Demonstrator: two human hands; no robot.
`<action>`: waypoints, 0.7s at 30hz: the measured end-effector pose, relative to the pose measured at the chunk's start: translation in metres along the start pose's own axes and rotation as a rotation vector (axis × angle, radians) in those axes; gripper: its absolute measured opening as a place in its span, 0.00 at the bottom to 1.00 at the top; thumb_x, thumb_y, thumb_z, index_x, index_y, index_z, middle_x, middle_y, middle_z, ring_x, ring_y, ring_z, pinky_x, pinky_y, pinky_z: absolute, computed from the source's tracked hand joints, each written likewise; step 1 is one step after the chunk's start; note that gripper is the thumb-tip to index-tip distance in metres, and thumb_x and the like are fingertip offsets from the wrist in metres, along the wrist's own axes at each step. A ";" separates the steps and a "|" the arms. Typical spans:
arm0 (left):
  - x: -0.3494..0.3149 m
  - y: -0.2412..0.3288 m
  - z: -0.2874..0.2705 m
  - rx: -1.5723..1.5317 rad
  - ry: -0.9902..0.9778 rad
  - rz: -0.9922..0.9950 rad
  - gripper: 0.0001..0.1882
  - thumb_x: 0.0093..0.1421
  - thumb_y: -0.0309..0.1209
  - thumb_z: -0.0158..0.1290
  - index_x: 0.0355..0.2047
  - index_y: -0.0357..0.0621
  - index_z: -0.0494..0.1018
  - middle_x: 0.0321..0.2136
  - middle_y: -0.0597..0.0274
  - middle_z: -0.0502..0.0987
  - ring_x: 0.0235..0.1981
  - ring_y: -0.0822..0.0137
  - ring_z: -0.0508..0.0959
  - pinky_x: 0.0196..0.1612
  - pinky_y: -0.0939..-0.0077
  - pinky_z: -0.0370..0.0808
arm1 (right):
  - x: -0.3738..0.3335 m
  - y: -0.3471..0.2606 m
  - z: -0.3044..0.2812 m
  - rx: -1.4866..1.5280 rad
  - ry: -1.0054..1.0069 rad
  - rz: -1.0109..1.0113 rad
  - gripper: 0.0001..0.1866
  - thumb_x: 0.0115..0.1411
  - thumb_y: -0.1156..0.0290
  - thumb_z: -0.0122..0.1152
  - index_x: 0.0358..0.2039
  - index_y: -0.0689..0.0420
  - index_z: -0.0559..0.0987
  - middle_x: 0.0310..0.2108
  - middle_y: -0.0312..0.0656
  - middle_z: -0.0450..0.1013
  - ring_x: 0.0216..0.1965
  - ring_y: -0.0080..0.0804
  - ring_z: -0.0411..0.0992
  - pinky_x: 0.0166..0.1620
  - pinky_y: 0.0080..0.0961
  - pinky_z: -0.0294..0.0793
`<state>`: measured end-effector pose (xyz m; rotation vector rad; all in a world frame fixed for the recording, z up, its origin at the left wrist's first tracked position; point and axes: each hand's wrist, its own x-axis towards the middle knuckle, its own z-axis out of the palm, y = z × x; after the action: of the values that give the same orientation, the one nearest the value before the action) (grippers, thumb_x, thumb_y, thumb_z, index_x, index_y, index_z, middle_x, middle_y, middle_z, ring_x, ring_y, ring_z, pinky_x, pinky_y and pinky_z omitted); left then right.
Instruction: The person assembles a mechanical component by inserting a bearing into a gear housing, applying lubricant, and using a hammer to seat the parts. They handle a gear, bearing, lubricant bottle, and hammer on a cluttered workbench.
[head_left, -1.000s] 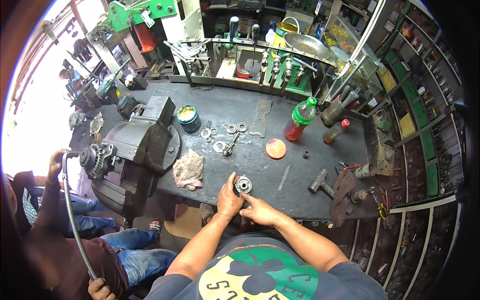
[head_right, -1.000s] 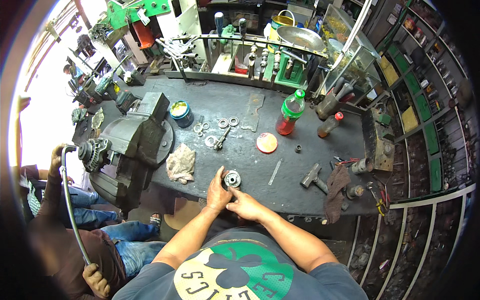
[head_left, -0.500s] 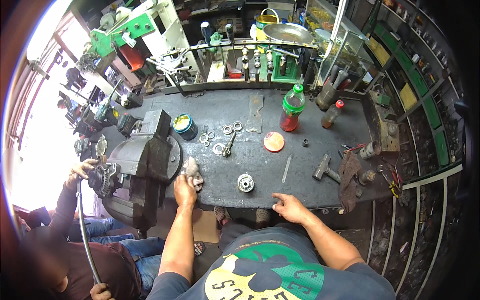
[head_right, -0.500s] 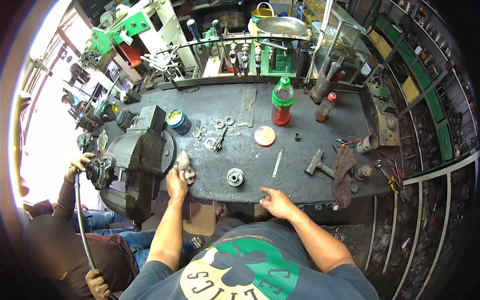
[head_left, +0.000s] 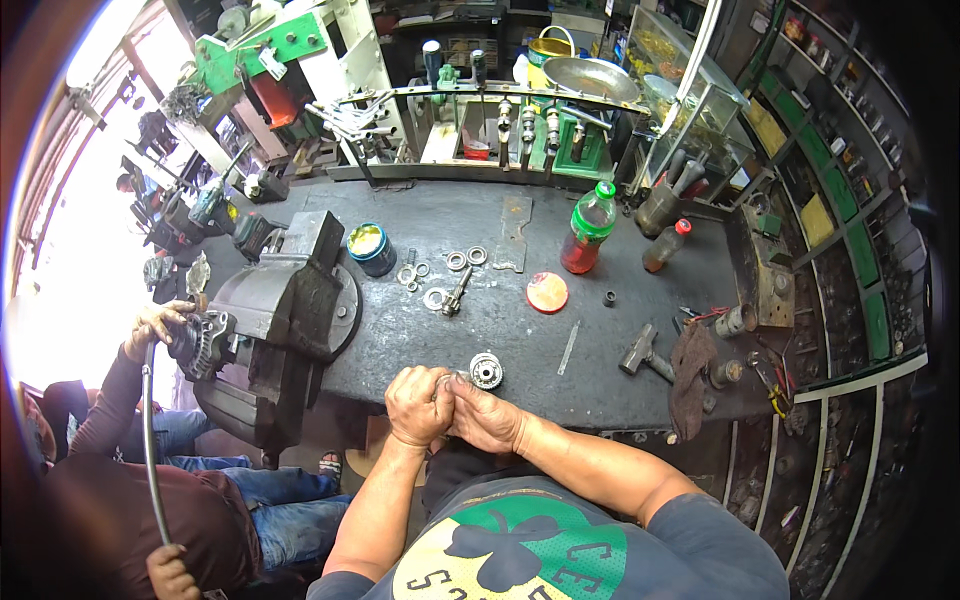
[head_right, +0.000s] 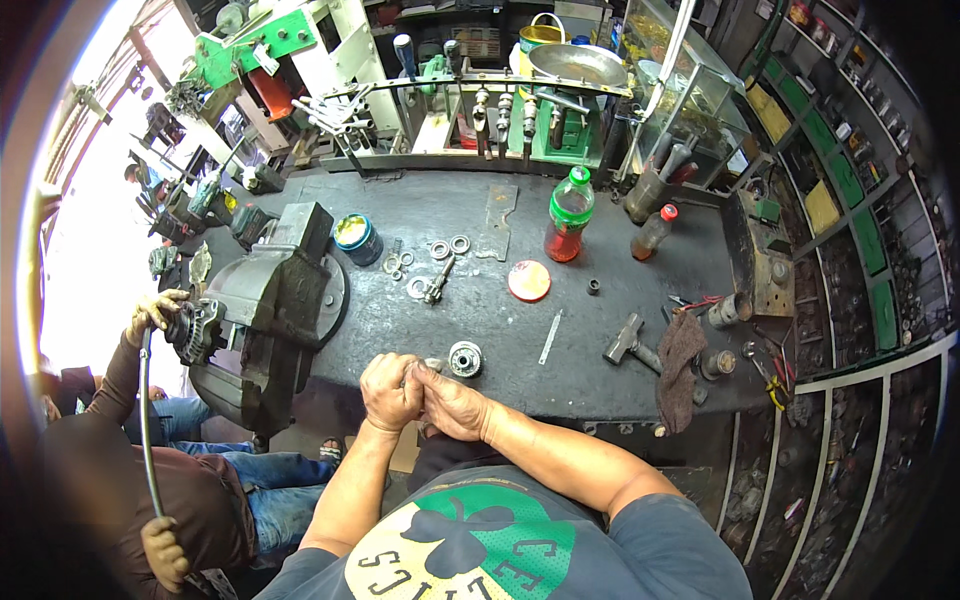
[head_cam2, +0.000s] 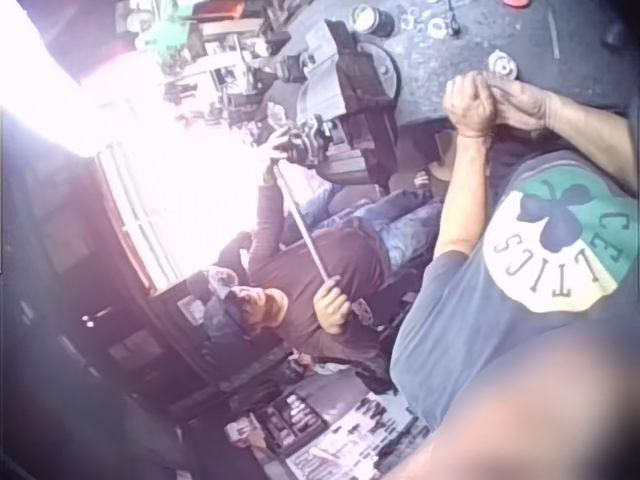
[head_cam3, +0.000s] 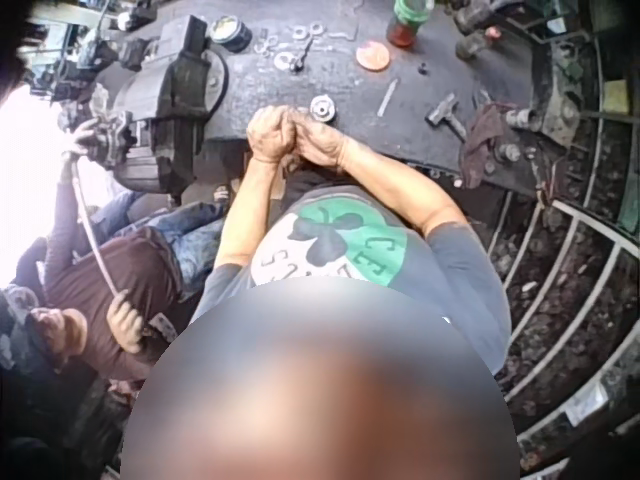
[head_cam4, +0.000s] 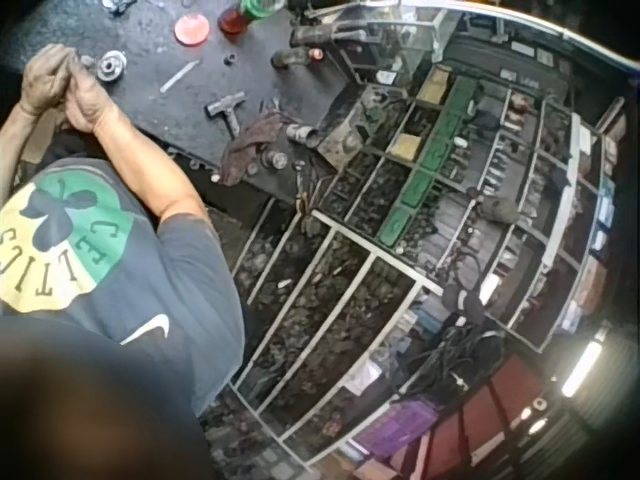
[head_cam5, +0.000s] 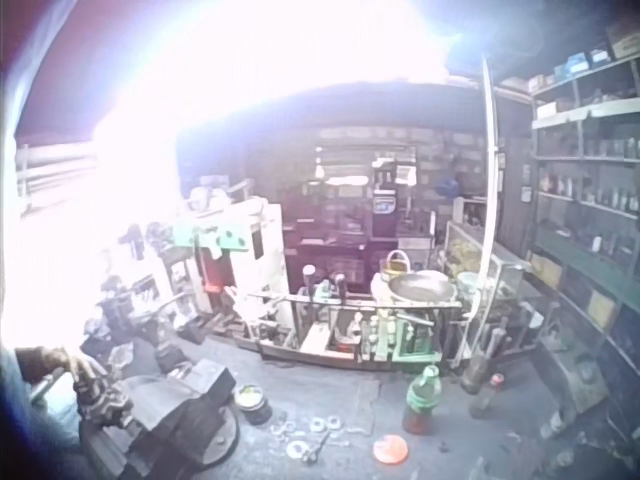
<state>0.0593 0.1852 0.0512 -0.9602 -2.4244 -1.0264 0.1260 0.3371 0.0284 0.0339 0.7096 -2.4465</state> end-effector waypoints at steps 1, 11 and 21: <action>-0.002 -0.002 0.002 -0.043 0.020 -0.039 0.11 0.70 0.35 0.59 0.33 0.42 0.83 0.27 0.53 0.84 0.29 0.45 0.84 0.38 0.57 0.82 | 0.000 0.003 -0.005 -0.032 -0.005 0.026 0.43 0.74 0.27 0.54 0.73 0.48 0.72 0.69 0.36 0.72 0.70 0.33 0.68 0.66 0.39 0.73; -0.005 -0.071 0.000 -0.235 0.235 -0.751 0.19 0.75 0.41 0.61 0.49 0.32 0.81 0.38 0.46 0.89 0.39 0.56 0.88 0.45 0.58 0.83 | -0.053 -0.057 0.000 -1.056 0.061 -0.066 0.36 0.72 0.55 0.70 0.75 0.56 0.73 0.75 0.52 0.67 0.75 0.46 0.68 0.77 0.42 0.67; 0.032 -0.154 0.022 0.206 -0.183 -0.402 0.27 0.60 0.34 0.73 0.59 0.43 0.82 0.62 0.49 0.80 0.67 0.45 0.77 0.71 0.52 0.72 | -0.163 -0.010 -0.046 -1.186 0.910 -0.039 0.34 0.66 0.64 0.77 0.70 0.58 0.77 0.73 0.55 0.67 0.64 0.50 0.78 0.66 0.45 0.81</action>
<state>-0.0715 0.1369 -0.0238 -0.5290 -2.8853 -0.8121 0.2494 0.4532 0.0228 0.6724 2.4065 -1.5704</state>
